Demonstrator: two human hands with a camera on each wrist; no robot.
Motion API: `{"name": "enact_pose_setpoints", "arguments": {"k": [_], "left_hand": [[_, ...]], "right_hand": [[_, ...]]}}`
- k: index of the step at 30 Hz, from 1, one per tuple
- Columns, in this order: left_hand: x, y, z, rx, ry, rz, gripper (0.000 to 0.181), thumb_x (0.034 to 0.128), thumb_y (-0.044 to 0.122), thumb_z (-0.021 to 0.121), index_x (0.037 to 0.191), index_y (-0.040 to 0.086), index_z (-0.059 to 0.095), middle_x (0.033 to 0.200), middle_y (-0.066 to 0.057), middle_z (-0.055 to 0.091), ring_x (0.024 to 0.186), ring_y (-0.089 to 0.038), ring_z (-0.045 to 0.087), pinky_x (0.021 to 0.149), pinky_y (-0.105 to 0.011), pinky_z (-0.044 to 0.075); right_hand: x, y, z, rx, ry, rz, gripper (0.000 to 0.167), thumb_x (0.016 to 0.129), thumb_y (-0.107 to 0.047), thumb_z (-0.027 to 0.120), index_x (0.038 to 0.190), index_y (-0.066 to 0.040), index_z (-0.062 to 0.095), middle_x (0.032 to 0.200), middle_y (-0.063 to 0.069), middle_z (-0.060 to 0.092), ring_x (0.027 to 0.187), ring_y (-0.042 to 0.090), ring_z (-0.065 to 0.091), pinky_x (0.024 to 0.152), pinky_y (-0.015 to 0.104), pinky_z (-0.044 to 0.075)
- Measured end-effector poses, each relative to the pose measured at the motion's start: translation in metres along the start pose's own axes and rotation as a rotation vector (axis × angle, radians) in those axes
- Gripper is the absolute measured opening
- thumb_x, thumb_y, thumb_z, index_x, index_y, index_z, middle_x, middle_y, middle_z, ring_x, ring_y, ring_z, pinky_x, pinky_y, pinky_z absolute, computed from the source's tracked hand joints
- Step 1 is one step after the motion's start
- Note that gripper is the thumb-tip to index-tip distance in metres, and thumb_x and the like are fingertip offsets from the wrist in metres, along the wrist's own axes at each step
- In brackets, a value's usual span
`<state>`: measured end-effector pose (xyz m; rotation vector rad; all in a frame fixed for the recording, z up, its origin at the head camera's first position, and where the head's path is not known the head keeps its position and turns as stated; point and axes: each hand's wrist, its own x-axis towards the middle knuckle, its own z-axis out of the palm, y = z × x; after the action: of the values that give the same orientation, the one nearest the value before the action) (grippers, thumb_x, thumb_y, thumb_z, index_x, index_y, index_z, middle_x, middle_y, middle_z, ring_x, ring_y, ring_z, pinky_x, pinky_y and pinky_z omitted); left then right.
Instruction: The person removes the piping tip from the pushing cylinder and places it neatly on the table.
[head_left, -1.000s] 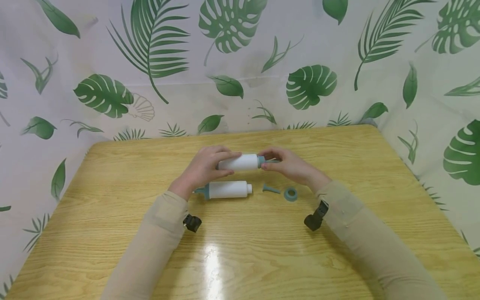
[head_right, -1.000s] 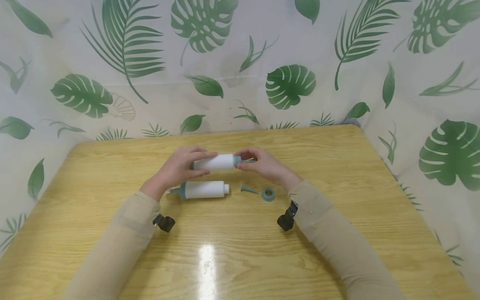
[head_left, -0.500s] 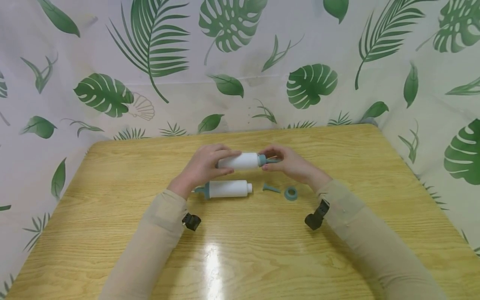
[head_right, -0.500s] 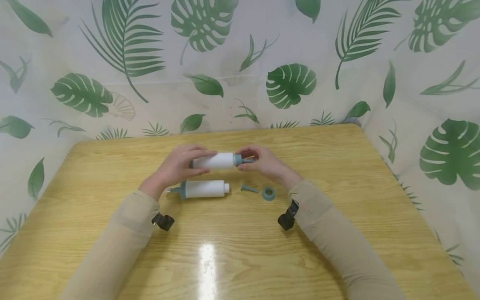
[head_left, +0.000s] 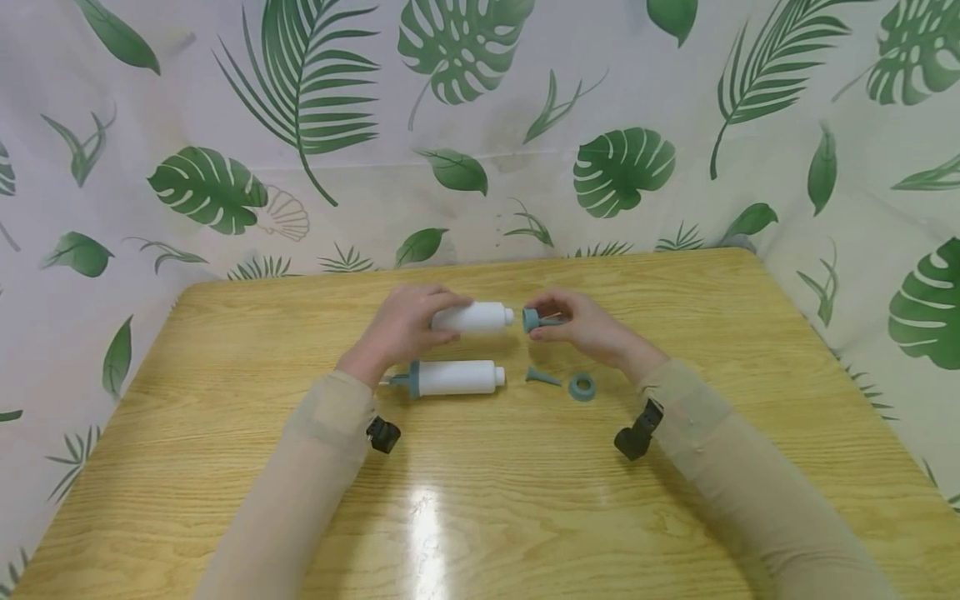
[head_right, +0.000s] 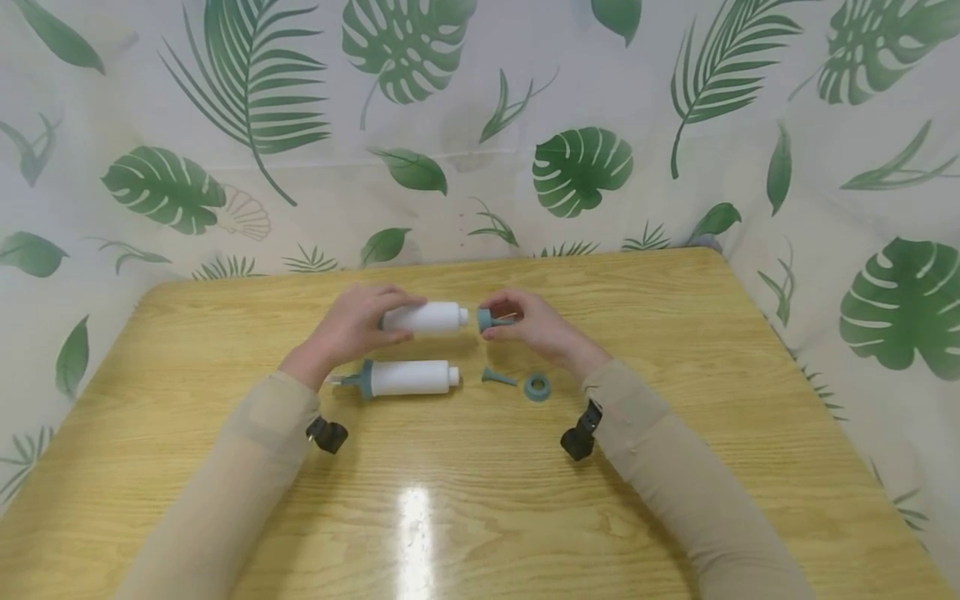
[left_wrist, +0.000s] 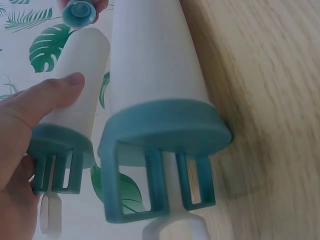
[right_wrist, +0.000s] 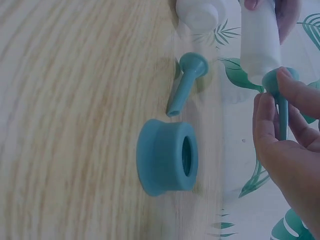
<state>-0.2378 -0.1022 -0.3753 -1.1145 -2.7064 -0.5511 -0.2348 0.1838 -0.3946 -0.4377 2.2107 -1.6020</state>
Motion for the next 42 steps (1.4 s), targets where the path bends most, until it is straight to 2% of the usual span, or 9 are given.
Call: {"name": "enact_pose_setpoints", "arguments": {"k": [8,14,19,26,33,37,40,42], "left_hand": [[0.009,-0.005,0.005,0.061,-0.119,-0.14,0.045,0.0806,0.026,0.078,0.123,0.018,0.065,0.117,-0.002,0.066,0.103,-0.022,0.06,0.092,-0.041,0.043],[0.011,-0.006,0.011,0.141,-0.18,-0.201,0.043,0.081,0.026,0.078,0.122,0.018,0.066,0.115,-0.002,0.067,0.102,-0.023,0.061,0.093,-0.042,0.042],[0.012,-0.006,0.015,0.148,-0.206,-0.25,0.044,0.0826,0.025,0.077,0.124,0.017,0.064,0.117,-0.003,0.066,0.104,-0.023,0.06,0.091,-0.04,0.045],[0.014,-0.004,0.016,0.095,-0.19,-0.299,0.039,0.0861,0.021,0.073,0.123,0.013,0.065,0.118,-0.006,0.064,0.107,-0.024,0.058,0.093,-0.041,0.044],[0.014,0.0,0.014,0.05,-0.155,-0.326,0.038,0.0872,0.02,0.072,0.124,0.012,0.064,0.122,-0.007,0.062,0.112,-0.025,0.056,0.096,-0.041,0.044],[0.014,0.006,0.011,0.025,-0.127,-0.306,0.04,0.0875,0.022,0.072,0.125,0.012,0.063,0.123,-0.007,0.062,0.113,-0.025,0.056,0.097,-0.041,0.043],[0.016,0.014,0.01,-0.006,-0.097,-0.26,0.042,0.0874,0.024,0.072,0.126,0.011,0.062,0.124,-0.007,0.061,0.115,-0.025,0.055,0.099,-0.04,0.041],[0.017,0.022,0.009,-0.058,-0.084,-0.23,0.042,0.0875,0.024,0.071,0.126,0.008,0.062,0.124,-0.008,0.061,0.115,-0.025,0.055,0.099,-0.039,0.041]], "right_hand": [[-0.002,0.001,-0.001,-0.017,-0.017,0.032,0.041,0.089,-0.004,0.066,0.127,0.0,0.051,0.121,0.017,0.054,0.108,0.029,0.055,0.095,0.041,0.046],[-0.003,0.001,-0.001,-0.037,-0.026,0.041,0.041,0.09,-0.008,0.066,0.128,-0.002,0.051,0.124,0.016,0.053,0.111,0.029,0.054,0.096,0.043,0.045],[-0.003,0.004,-0.002,-0.042,-0.035,0.045,0.041,0.09,-0.01,0.066,0.128,-0.003,0.052,0.124,0.016,0.053,0.11,0.029,0.054,0.095,0.043,0.045],[-0.003,0.007,-0.002,-0.027,-0.053,0.033,0.043,0.09,-0.01,0.066,0.129,0.0,0.05,0.124,0.017,0.054,0.109,0.028,0.056,0.096,0.043,0.045],[-0.004,0.007,0.0,-0.034,-0.055,0.041,0.042,0.09,-0.011,0.067,0.128,-0.004,0.052,0.125,0.015,0.054,0.11,0.027,0.056,0.097,0.042,0.044],[-0.004,0.006,0.001,-0.048,-0.054,0.042,0.041,0.09,-0.014,0.067,0.127,-0.006,0.053,0.125,0.013,0.054,0.112,0.027,0.055,0.097,0.043,0.043],[-0.005,0.004,0.003,-0.081,-0.055,0.04,0.042,0.09,-0.02,0.067,0.129,-0.007,0.054,0.126,0.012,0.053,0.116,0.028,0.052,0.099,0.045,0.042],[-0.006,0.002,0.004,-0.102,-0.056,0.048,0.045,0.091,-0.025,0.067,0.13,-0.008,0.054,0.128,0.011,0.052,0.119,0.029,0.05,0.1,0.046,0.04]]}}
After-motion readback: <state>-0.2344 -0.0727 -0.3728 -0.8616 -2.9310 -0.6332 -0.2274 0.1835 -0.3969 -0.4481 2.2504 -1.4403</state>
